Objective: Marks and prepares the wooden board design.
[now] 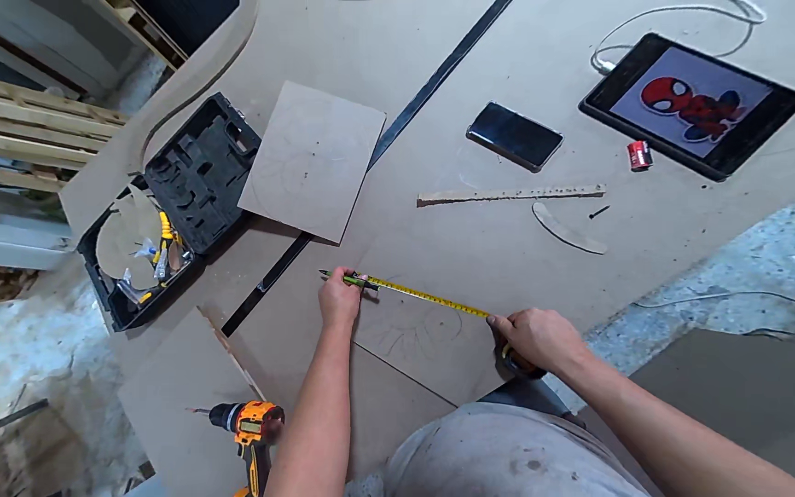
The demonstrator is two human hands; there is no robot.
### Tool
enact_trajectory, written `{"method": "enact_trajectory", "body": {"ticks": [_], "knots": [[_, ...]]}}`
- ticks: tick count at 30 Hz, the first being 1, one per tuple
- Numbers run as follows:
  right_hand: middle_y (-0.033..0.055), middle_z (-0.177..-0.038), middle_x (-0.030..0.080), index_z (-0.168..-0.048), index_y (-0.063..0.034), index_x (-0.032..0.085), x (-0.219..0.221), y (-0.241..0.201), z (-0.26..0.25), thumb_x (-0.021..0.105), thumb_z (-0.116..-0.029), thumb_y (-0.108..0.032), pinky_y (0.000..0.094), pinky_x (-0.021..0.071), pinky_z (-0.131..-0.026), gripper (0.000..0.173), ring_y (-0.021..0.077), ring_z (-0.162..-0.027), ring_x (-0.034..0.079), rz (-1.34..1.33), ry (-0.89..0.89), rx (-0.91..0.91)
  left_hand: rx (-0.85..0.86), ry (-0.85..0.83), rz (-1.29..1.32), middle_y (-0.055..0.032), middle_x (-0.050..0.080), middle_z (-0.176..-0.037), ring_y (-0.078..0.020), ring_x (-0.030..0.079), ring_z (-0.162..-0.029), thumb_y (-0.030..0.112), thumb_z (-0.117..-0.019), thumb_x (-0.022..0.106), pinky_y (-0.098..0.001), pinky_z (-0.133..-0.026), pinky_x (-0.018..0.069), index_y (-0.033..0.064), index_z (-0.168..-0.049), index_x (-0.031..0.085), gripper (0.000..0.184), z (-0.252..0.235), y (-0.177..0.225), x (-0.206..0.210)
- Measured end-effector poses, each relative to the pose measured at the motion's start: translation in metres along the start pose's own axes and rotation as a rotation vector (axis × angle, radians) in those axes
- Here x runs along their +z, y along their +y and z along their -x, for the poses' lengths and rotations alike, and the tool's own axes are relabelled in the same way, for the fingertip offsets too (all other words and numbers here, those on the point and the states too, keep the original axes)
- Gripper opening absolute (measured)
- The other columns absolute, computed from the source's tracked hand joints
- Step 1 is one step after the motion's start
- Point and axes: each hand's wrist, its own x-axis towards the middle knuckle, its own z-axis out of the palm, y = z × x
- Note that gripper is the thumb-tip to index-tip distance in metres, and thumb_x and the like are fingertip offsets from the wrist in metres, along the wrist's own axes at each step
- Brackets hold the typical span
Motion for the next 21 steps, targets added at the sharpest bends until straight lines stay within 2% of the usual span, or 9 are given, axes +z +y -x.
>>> {"method": "enact_trajectory", "body": {"ticks": [2,4,6,9,12,16,21], "knots": [[0.0138,-0.078,0.069,-0.076,-0.0117,0.068,-0.010,0.000,-0.012,0.038,-0.1030,-0.065,0.0589,0.0537,-0.069,0.067,0.0359,-0.083,0.070,0.012,0.053,-0.003,-0.043,0.008,0.046,-0.0112,0.075,-0.095,-0.0287,0.073,-0.087,0.039,-0.0939,0.076,-0.0543,-0.083,0.0588,0.0125,-0.119,0.070,0.037,0.004,-0.005,-0.001],[0.0143,-0.080,0.069,-0.079,-0.0118,0.069,-0.020,0.004,-0.021,0.039,-0.1015,-0.067,0.0598,0.0534,-0.068,0.067,0.0358,-0.084,0.070,0.032,0.045,-0.014,-0.093,0.003,0.102,-0.0101,0.075,-0.090,-0.0254,0.073,-0.077,0.028,-0.0943,0.076,-0.0497,-0.076,0.0613,0.0108,-0.122,0.068,0.034,0.013,-0.011,0.000],[0.0134,-0.080,0.069,-0.077,-0.0126,0.070,-0.024,0.011,-0.027,0.042,-0.0993,-0.070,0.0595,0.0540,-0.069,0.068,0.0341,-0.083,0.070,0.056,0.005,-0.027,-0.133,0.001,0.131,-0.0091,0.075,-0.088,-0.0233,0.073,-0.074,0.020,-0.0932,0.076,-0.0469,-0.073,0.0621,0.0098,-0.123,0.067,0.032,0.024,-0.014,0.002],[0.0100,-0.077,0.069,-0.073,-0.0148,0.070,-0.019,0.025,-0.024,0.043,-0.0968,-0.074,0.0569,0.0539,-0.068,0.069,0.0306,-0.081,0.070,0.090,-0.065,-0.042,-0.151,0.006,0.145,-0.0093,0.075,-0.089,-0.0237,0.073,-0.074,0.021,-0.0926,0.077,-0.0479,-0.073,0.0617,0.0101,-0.122,0.068,0.033,0.037,-0.016,0.008],[0.0083,-0.077,0.069,-0.075,-0.0154,0.071,-0.009,0.031,-0.013,0.044,-0.0964,-0.074,0.0551,0.0541,-0.070,0.068,0.0282,-0.081,0.070,0.066,-0.103,-0.059,-0.143,0.014,0.144,-0.0099,0.075,-0.089,-0.0243,0.073,-0.074,0.026,-0.0934,0.078,-0.0488,-0.074,0.0609,0.0115,-0.122,0.068,0.034,0.042,-0.018,0.012],[0.0069,-0.080,0.070,-0.083,-0.0181,0.072,0.002,0.029,-0.003,0.044,-0.0979,-0.071,0.0552,0.0541,-0.072,0.062,0.0278,-0.083,0.069,0.034,-0.110,-0.064,-0.128,0.008,0.139,-0.0093,0.076,-0.091,-0.0244,0.074,-0.077,0.019,-0.0931,0.076,-0.0489,-0.075,0.0612,0.0123,-0.123,0.068,0.032,0.041,-0.018,0.013],[0.0056,-0.077,0.068,-0.079,-0.0183,0.069,0.005,0.031,-0.003,0.045,-0.0991,-0.069,0.0538,0.0532,-0.069,0.060,0.0260,-0.080,0.068,0.028,-0.098,-0.079,-0.116,0.022,0.140,-0.0089,0.075,-0.087,-0.0235,0.072,-0.073,0.018,-0.0929,0.076,-0.0480,-0.072,0.0606,0.0119,-0.122,0.068,0.031,0.041,-0.019,0.014]]}}
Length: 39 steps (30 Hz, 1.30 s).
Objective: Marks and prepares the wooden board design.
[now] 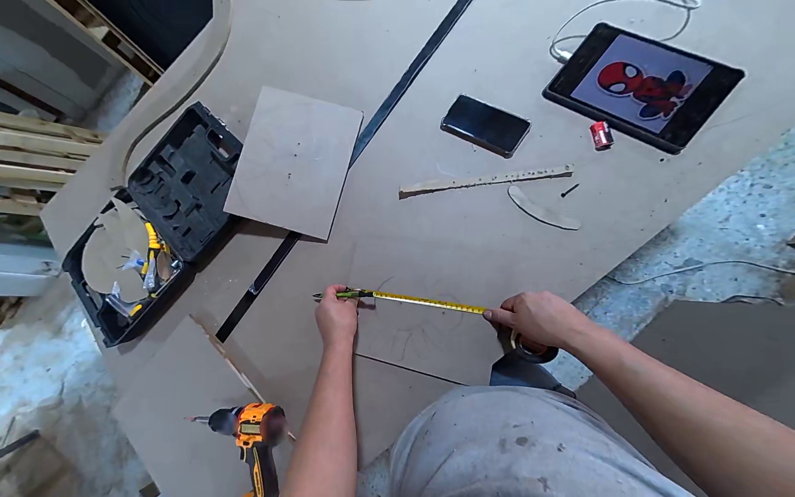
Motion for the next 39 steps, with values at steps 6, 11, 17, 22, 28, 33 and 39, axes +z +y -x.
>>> {"method": "enact_trajectory", "body": {"ticks": [6,11,17,22,28,33,39], "knots": [[0.0049,-0.075,0.067,-0.077,-0.0191,0.069,0.001,-0.001,0.002,0.045,-0.0995,-0.068,0.0529,0.0527,-0.069,0.059,0.0258,-0.079,0.068,0.007,-0.001,-0.008,-0.002,0.004,0.005,-0.0076,0.074,-0.083,-0.0218,0.071,-0.070,0.022,-0.0933,0.077,-0.0458,-0.070,0.0605,0.0120,-0.122,0.068,0.032,0.002,0.000,-0.001],[0.0040,-0.076,0.067,-0.078,-0.0204,0.069,0.000,-0.001,0.002,0.045,-0.0989,-0.069,0.0525,0.0529,-0.069,0.058,0.0251,-0.080,0.068,0.021,-0.013,-0.007,0.021,0.007,0.020,-0.0073,0.074,-0.084,-0.0213,0.072,-0.070,0.027,-0.0925,0.079,-0.0462,-0.071,0.0610,0.0121,-0.120,0.069,0.033,0.000,-0.003,0.000],[0.0051,-0.077,0.068,-0.078,-0.0192,0.069,0.000,-0.001,0.000,0.045,-0.0994,-0.068,0.0537,0.0530,-0.070,0.058,0.0255,-0.081,0.068,0.021,-0.011,-0.013,0.003,-0.004,0.027,-0.0079,0.075,-0.085,-0.0224,0.072,-0.071,0.024,-0.0932,0.077,-0.0469,-0.070,0.0614,0.0115,-0.121,0.069,0.031,0.002,0.000,-0.003],[0.0062,-0.078,0.066,-0.080,-0.0174,0.068,0.000,0.001,0.000,0.042,-0.0998,-0.070,0.0534,0.0523,-0.070,0.062,0.0261,-0.081,0.067,0.029,-0.033,-0.024,-0.008,-0.011,0.027,-0.0086,0.075,-0.086,-0.0237,0.072,-0.072,0.024,-0.0934,0.077,-0.0480,-0.070,0.0605,0.0116,-0.121,0.069,0.031,0.002,0.001,-0.004],[0.0082,-0.080,0.068,-0.083,-0.0166,0.069,-0.003,-0.002,0.000,0.042,-0.0994,-0.070,0.0549,0.0520,-0.073,0.062,0.0282,-0.084,0.068,0.038,-0.025,-0.023,-0.019,-0.019,-0.034,-0.0083,0.075,-0.089,-0.0246,0.074,-0.078,0.033,-0.0941,0.076,-0.0509,-0.076,0.0609,0.0151,-0.122,0.068,0.035,-0.002,-0.001,-0.003],[0.0123,-0.088,0.071,-0.090,-0.0145,0.071,0.001,0.004,-0.006,0.037,-0.0986,-0.074,0.0590,0.0528,-0.078,0.069,0.0331,-0.092,0.070,0.076,-0.043,-0.020,-0.030,-0.048,-0.015,-0.0047,0.075,-0.090,-0.0192,0.073,-0.081,0.033,-0.0943,0.075,-0.0448,-0.079,0.0609,0.0168,-0.121,0.069,0.032,-0.004,-0.001,-0.004],[0.0115,-0.084,0.071,-0.087,-0.0152,0.070,0.003,0.006,-0.002,0.035,-0.0974,-0.075,0.0591,0.0528,-0.074,0.071,0.0327,-0.087,0.071,0.076,-0.009,-0.038,-0.044,0.239,0.209,-0.0168,0.073,-0.105,-0.0326,0.072,-0.094,0.043,-0.0994,0.067,-0.0565,-0.086,0.0582,0.0091,-0.141,0.056,0.055,-0.045,0.017,-0.030]]}}
